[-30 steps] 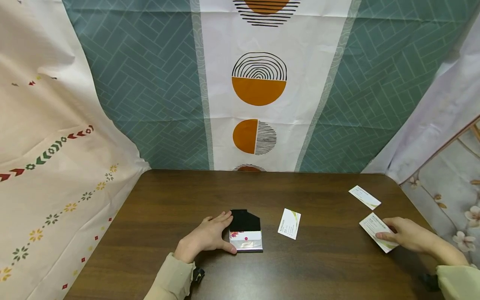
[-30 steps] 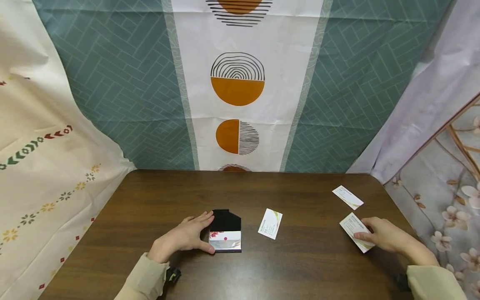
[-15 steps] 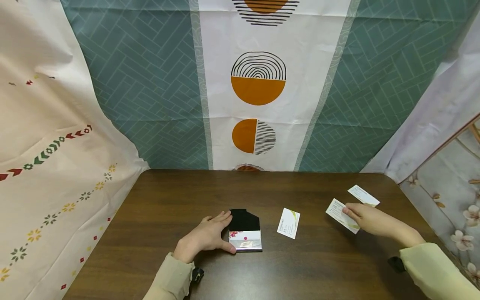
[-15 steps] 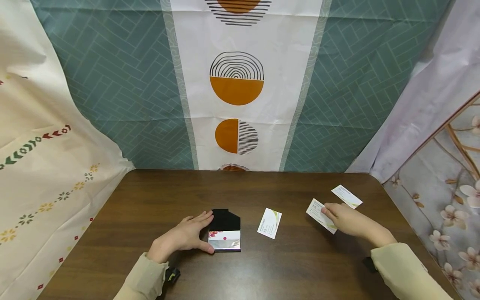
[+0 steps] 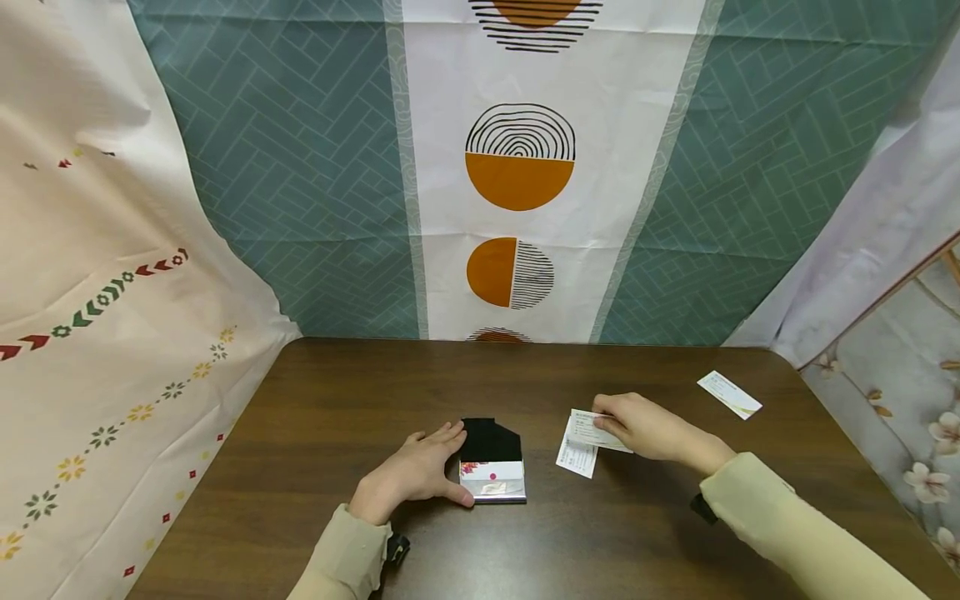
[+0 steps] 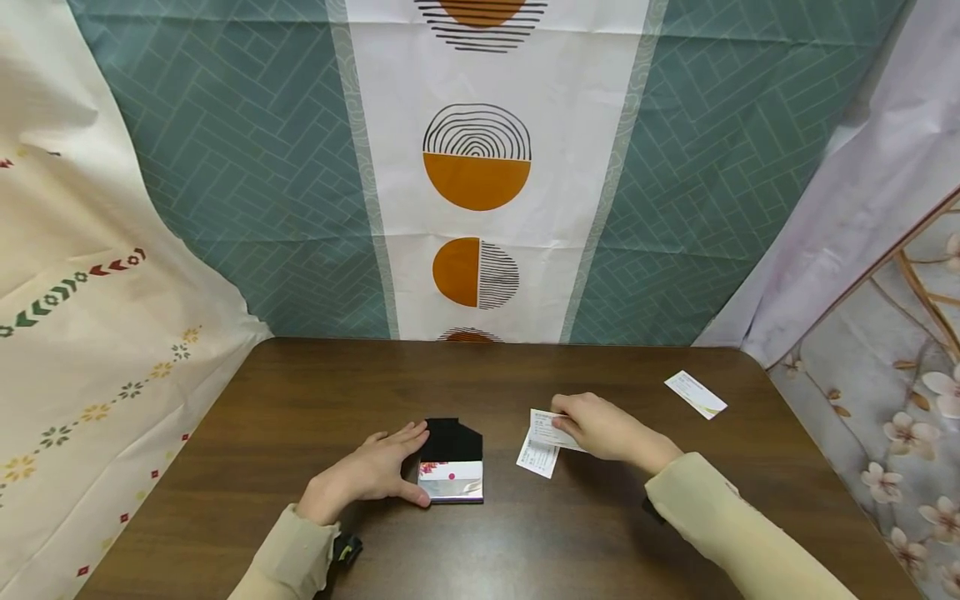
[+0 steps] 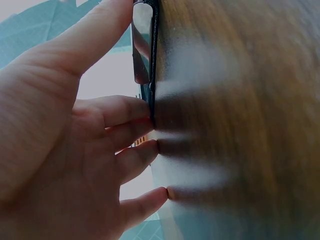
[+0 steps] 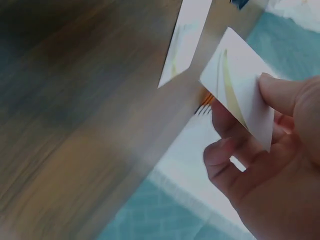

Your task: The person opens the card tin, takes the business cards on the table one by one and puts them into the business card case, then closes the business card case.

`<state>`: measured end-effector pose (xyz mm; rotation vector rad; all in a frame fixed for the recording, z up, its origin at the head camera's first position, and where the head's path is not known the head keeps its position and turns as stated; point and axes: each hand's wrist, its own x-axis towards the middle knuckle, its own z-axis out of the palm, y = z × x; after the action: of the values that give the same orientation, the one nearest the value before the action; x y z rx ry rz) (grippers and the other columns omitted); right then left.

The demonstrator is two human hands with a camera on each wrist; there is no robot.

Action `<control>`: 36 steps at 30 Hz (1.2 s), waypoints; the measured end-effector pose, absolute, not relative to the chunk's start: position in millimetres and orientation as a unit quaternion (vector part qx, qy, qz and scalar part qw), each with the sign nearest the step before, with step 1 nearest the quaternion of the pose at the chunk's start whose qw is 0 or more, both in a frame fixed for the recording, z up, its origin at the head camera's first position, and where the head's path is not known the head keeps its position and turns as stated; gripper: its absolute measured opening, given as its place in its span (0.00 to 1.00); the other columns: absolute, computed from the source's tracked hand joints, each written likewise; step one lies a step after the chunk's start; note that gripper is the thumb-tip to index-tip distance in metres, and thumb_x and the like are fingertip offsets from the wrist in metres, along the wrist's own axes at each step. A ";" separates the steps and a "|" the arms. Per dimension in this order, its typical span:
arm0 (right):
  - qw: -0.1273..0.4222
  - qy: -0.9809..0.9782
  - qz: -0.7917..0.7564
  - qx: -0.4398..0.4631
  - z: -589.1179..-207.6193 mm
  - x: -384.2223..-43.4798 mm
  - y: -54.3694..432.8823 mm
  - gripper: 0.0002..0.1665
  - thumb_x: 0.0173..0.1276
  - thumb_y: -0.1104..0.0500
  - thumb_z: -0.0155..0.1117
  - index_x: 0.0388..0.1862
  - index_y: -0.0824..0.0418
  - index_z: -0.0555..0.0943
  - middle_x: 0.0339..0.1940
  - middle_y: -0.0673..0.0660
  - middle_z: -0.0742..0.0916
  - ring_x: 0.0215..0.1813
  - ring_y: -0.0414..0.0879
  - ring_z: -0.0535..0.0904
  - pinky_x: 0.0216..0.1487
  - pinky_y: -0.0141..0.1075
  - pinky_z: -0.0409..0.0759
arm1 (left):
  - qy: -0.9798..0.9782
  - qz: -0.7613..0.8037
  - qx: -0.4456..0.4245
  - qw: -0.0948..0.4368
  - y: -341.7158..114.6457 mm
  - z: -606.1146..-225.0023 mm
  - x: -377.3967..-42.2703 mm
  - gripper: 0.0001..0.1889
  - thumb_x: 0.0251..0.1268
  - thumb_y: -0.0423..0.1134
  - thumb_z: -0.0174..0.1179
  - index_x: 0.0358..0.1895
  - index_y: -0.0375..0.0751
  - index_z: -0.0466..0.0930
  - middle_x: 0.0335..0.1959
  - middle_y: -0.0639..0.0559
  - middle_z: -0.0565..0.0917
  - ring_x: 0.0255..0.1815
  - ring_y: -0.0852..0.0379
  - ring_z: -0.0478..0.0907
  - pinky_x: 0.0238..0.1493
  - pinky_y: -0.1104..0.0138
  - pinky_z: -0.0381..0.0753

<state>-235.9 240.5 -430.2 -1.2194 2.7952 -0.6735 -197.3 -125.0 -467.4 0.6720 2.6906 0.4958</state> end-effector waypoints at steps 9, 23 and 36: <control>0.018 0.882 -0.256 -0.396 -429.9 -245.8 194.1 0.06 0.72 0.62 0.61 0.35 0.54 0.74 0.22 0.41 0.71 0.24 0.34 0.65 0.25 0.30 0.66 | 0.944 0.169 0.232 0.161 -125.2 -470.4 -196.8 0.55 0.46 0.66 0.71 0.74 0.37 0.61 0.77 0.48 0.55 0.77 0.48 0.49 0.71 0.44 0.48; 0.070 0.871 -0.251 -0.417 -437.2 -253.1 116.6 0.03 0.73 0.59 0.61 0.37 0.55 0.76 0.23 0.43 0.75 0.26 0.36 0.69 0.29 0.30 0.71 | 0.945 0.172 0.229 0.159 -126.1 -468.2 -199.1 0.55 0.45 0.66 0.71 0.73 0.36 0.62 0.77 0.45 0.57 0.77 0.46 0.50 0.70 0.43 0.50; 0.103 0.868 -0.258 -0.412 -450.3 -248.8 90.9 0.05 0.73 0.59 0.61 0.35 0.53 0.75 0.22 0.43 0.75 0.24 0.34 0.68 0.26 0.29 0.68 | 0.940 0.193 0.236 0.152 -125.4 -469.8 -200.4 0.53 0.44 0.64 0.73 0.74 0.42 0.64 0.76 0.43 0.59 0.76 0.44 0.52 0.69 0.42 0.51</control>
<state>-248.8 90.9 -450.3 -1.2143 2.5611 -0.7602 -200.4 -125.4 -469.8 0.6770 2.6987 0.5552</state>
